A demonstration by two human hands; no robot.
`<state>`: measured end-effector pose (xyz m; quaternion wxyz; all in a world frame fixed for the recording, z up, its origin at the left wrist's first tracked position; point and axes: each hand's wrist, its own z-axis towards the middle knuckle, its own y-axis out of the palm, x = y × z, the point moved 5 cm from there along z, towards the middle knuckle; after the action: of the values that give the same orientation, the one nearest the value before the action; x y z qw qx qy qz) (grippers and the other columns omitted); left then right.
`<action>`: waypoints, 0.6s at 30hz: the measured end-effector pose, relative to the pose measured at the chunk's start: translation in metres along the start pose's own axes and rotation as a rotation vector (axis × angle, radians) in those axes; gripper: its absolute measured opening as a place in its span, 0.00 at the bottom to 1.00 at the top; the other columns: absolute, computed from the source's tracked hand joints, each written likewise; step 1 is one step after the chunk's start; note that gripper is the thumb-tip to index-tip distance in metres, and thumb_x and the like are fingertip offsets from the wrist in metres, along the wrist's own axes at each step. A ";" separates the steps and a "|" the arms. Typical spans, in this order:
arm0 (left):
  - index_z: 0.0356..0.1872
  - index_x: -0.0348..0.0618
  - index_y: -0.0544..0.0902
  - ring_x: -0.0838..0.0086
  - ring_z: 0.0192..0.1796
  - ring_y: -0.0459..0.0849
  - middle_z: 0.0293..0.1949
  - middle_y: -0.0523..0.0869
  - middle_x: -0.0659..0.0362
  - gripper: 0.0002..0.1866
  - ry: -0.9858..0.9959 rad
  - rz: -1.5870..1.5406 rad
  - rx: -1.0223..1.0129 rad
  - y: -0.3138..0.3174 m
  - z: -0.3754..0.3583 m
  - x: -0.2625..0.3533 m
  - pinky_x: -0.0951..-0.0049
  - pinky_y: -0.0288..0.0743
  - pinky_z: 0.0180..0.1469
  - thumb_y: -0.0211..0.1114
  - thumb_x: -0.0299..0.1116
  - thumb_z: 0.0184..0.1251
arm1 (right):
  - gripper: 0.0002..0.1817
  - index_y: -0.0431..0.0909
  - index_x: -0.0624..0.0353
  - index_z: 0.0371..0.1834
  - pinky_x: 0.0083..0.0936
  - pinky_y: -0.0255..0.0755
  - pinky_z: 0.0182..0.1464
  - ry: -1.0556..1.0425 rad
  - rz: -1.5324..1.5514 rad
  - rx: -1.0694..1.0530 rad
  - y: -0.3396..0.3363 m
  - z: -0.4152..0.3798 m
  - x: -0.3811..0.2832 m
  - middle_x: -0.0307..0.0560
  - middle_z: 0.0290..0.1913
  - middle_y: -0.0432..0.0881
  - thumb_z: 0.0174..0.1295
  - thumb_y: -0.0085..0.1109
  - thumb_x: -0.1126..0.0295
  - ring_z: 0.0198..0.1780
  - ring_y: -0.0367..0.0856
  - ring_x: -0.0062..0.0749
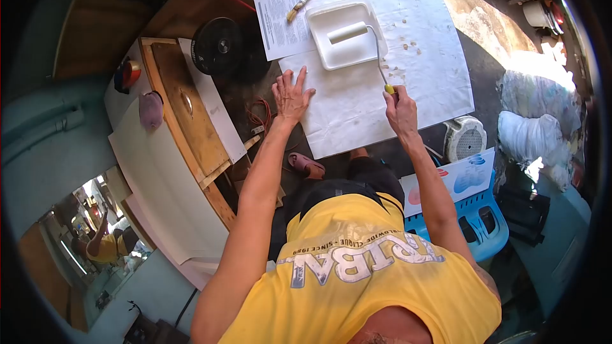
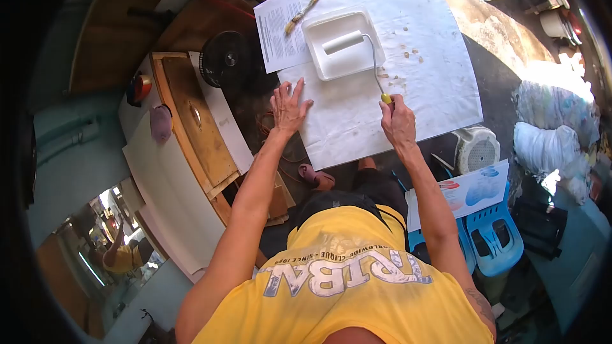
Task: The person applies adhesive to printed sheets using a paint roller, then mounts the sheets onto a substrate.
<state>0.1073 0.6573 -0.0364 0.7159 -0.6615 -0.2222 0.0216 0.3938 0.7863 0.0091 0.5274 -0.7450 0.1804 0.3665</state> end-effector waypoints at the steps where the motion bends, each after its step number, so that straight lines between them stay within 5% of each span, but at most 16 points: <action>1: 0.72 0.58 0.77 0.58 0.62 0.69 0.60 0.72 0.53 0.36 0.006 0.024 0.001 0.001 0.000 0.000 0.51 0.63 0.62 0.75 0.46 0.60 | 0.12 0.78 0.65 0.48 0.48 0.78 0.40 -0.002 -0.005 -0.003 0.001 0.002 0.001 0.62 0.34 0.87 0.70 0.62 0.67 0.37 0.87 0.61; 8: 0.69 0.61 0.79 0.57 0.63 0.68 0.61 0.70 0.52 0.35 0.072 -0.011 0.018 0.001 -0.007 0.000 0.50 0.62 0.65 0.78 0.46 0.58 | 0.11 0.78 0.65 0.48 0.47 0.79 0.41 0.001 -0.017 -0.038 -0.001 0.013 0.000 0.62 0.33 0.87 0.70 0.62 0.68 0.36 0.87 0.61; 11: 0.69 0.57 0.78 0.54 0.64 0.67 0.63 0.68 0.50 0.35 -0.090 -0.359 0.084 -0.013 -0.003 0.009 0.47 0.61 0.67 0.79 0.45 0.58 | 0.11 0.78 0.65 0.47 0.47 0.78 0.40 0.003 -0.026 -0.042 -0.003 0.015 0.000 0.62 0.32 0.86 0.70 0.62 0.68 0.36 0.87 0.61; 18: 0.75 0.50 0.73 0.49 0.71 0.61 0.71 0.62 0.45 0.40 0.058 -0.242 0.106 -0.038 0.050 0.071 0.47 0.56 0.73 0.76 0.50 0.62 | 0.10 0.78 0.64 0.47 0.47 0.78 0.39 0.017 0.034 -0.048 -0.008 0.006 -0.007 0.62 0.31 0.85 0.70 0.61 0.69 0.35 0.86 0.61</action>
<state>0.1442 0.7223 0.0214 0.7533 -0.5916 -0.2781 -0.0724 0.3924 0.7942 0.0184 0.5014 -0.7574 0.1886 0.3733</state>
